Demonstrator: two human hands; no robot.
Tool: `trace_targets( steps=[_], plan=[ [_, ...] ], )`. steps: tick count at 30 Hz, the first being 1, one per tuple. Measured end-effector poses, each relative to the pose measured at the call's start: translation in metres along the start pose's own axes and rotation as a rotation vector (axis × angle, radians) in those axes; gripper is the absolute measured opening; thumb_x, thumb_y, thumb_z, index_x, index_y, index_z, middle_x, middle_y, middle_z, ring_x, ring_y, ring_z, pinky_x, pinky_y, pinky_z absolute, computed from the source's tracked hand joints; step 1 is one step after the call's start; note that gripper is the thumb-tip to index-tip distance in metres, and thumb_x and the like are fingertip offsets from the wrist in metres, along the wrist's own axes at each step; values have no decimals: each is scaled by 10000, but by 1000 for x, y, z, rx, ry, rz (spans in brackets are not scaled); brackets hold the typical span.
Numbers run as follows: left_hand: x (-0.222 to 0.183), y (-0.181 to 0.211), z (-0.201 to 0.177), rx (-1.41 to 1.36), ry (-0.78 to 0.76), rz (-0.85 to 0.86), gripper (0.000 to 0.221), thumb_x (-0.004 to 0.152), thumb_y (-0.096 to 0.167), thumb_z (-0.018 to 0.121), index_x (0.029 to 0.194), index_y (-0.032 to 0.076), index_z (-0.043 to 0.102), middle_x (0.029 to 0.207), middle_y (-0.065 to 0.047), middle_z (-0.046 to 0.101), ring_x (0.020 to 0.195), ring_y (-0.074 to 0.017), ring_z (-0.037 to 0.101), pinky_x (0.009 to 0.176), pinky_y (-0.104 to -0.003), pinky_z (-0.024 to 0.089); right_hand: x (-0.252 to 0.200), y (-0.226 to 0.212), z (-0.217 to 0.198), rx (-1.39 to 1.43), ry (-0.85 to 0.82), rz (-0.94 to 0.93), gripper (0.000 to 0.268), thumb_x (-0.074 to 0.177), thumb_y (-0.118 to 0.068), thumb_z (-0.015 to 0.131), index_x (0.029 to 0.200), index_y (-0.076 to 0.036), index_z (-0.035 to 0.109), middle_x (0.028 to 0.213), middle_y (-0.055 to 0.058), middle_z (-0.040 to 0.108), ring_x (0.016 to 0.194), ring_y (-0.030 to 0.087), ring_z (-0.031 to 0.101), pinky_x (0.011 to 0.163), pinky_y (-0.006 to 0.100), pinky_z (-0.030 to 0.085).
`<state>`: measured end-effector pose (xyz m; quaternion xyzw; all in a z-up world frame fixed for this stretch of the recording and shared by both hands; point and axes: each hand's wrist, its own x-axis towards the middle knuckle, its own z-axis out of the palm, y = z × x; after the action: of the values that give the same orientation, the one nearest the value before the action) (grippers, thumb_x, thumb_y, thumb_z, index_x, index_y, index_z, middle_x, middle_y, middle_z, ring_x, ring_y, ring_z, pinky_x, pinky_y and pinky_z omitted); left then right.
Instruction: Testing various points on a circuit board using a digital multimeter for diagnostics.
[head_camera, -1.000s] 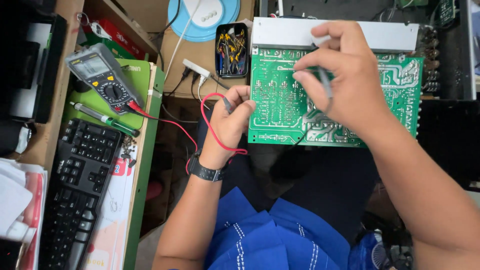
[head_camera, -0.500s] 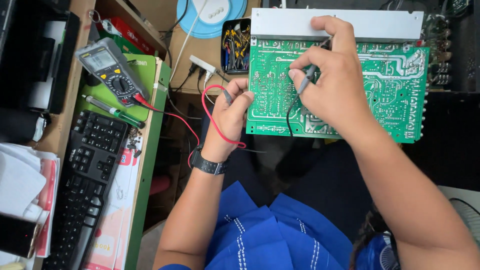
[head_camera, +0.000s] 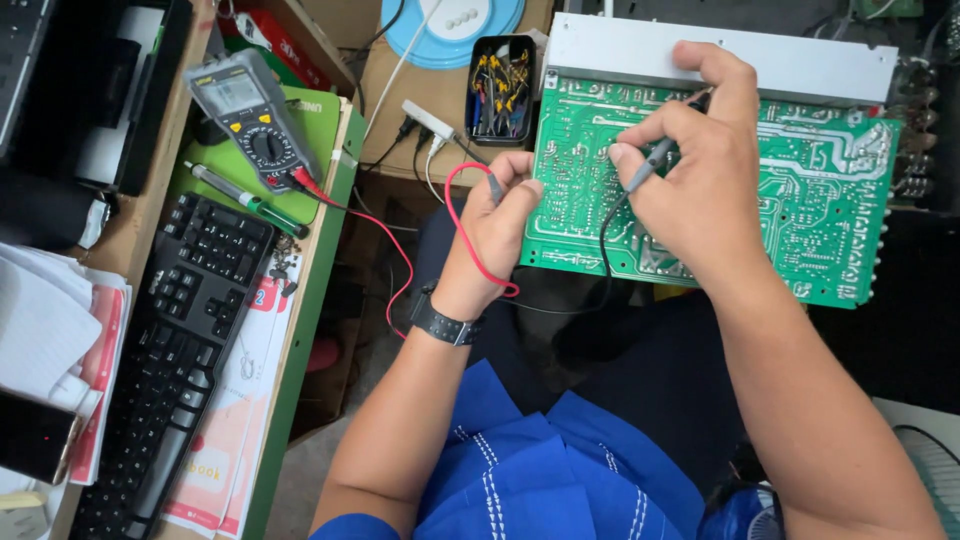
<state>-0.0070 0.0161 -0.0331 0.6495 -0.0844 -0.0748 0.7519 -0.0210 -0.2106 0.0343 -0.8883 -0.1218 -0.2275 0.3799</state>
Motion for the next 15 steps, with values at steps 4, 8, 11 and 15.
trace_targets(
  steps=[4, 8, 11, 15],
  plan=[
    [-1, 5, 2, -6, 0, 0, 206, 1115, 191, 571, 1247, 98, 699, 1098, 30, 668, 1001, -106, 582, 944, -328, 482, 1, -3, -2, 4, -16, 15, 119, 1055, -9, 929, 1015, -48, 824, 1686, 196, 438, 1634, 427, 479, 1277, 562, 438],
    [-3, 13, 4, 46, 10, -20, 103, 1103, 206, 569, 1126, 143, 648, 967, 57, 553, 892, -90, 475, 849, -315, 405, 1, -3, -3, 15, -20, 11, 114, 1060, 1, 932, 1023, -38, 831, 1683, 200, 434, 1633, 423, 478, 1276, 557, 437],
    [-3, 19, 4, 70, 10, -29, 93, 1102, 213, 566, 1090, 151, 635, 922, 69, 518, 857, -83, 446, 823, -315, 391, 1, -2, -2, 17, -16, 8, 105, 1057, -3, 928, 1025, -37, 834, 1683, 201, 434, 1625, 420, 482, 1265, 549, 442],
    [-3, 20, 3, 90, 5, -36, 95, 1099, 225, 566, 1074, 154, 624, 908, 70, 495, 850, -89, 434, 815, -324, 388, 0, -1, -1, 19, -17, 11, 97, 1060, -6, 926, 1039, -40, 838, 1687, 192, 427, 1610, 416, 488, 1248, 539, 451]
  ],
)
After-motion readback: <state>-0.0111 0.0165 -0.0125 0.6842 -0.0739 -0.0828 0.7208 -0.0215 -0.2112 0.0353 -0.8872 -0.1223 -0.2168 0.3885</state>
